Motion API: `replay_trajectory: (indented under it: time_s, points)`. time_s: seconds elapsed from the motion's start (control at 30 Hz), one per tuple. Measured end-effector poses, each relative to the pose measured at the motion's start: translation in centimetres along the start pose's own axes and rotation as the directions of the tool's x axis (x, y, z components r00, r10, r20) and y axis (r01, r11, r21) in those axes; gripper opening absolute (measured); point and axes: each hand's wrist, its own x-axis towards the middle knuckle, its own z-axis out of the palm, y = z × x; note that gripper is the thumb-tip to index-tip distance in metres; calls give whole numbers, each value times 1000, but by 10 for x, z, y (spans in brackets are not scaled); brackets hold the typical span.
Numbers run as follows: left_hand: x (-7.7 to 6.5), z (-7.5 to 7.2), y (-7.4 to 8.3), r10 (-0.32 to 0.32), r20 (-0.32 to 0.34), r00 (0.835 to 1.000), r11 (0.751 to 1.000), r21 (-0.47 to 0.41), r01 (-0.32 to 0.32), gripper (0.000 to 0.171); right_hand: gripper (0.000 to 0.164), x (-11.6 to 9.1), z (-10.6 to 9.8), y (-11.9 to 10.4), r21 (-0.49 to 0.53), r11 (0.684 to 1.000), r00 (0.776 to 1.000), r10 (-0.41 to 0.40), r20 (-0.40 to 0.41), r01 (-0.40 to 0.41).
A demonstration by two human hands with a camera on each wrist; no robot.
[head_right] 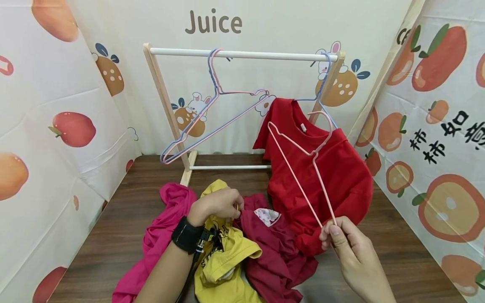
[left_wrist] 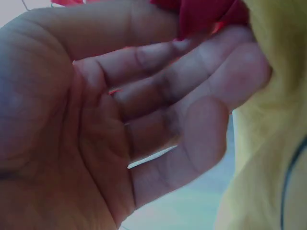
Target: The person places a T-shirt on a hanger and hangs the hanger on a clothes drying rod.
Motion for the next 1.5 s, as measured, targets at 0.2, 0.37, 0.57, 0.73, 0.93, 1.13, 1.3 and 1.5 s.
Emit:
replay_trajectory:
  time_s: [0.2, 0.37, 0.57, 0.73, 0.93, 1.13, 1.3, 1.5]
  points:
    - [-1, -6, 2, 95, -163, 982, 995, 13, -94, 14, 22, -1, 0, 1, 7, 1000, 1000, 8, 1, -8]
    - [-2, -10, 11, 154, -352, 923, 978, -79, -194, 13, 22, -1, -1, 2, 8, 1000, 1000, 5, 0, -5]
    - [2, -6, 24, 241, -508, 827, 919, -155, -363, 13, 22, -1, -2, 3, 38, 999, 1000, -1, -3, 1]
    - [5, -2, 31, 293, -593, 750, 869, -162, -468, 9, 22, -1, -2, 2, 56, 998, 1000, 6, 0, -6]
    - [2, -2, 35, 312, -592, 743, 834, -205, -513, 10, 22, -1, -3, 1, 41, 999, 1000, 2, -9, -2]
    - [-2, -4, 32, 337, -383, 860, 777, -403, -484, 6, 22, -1, -4, 1, 37, 999, 1000, -5, -9, 5]
    - [-4, -9, 29, 365, -275, 890, 760, -464, -455, 16, 22, -2, -6, 2, 74, 997, 1000, -9, -4, 9]
    - [-7, -16, 23, 424, -220, 878, 759, -443, -477, 25, 22, -2, -10, 4, 142, 990, 1000, -23, -5, 24]
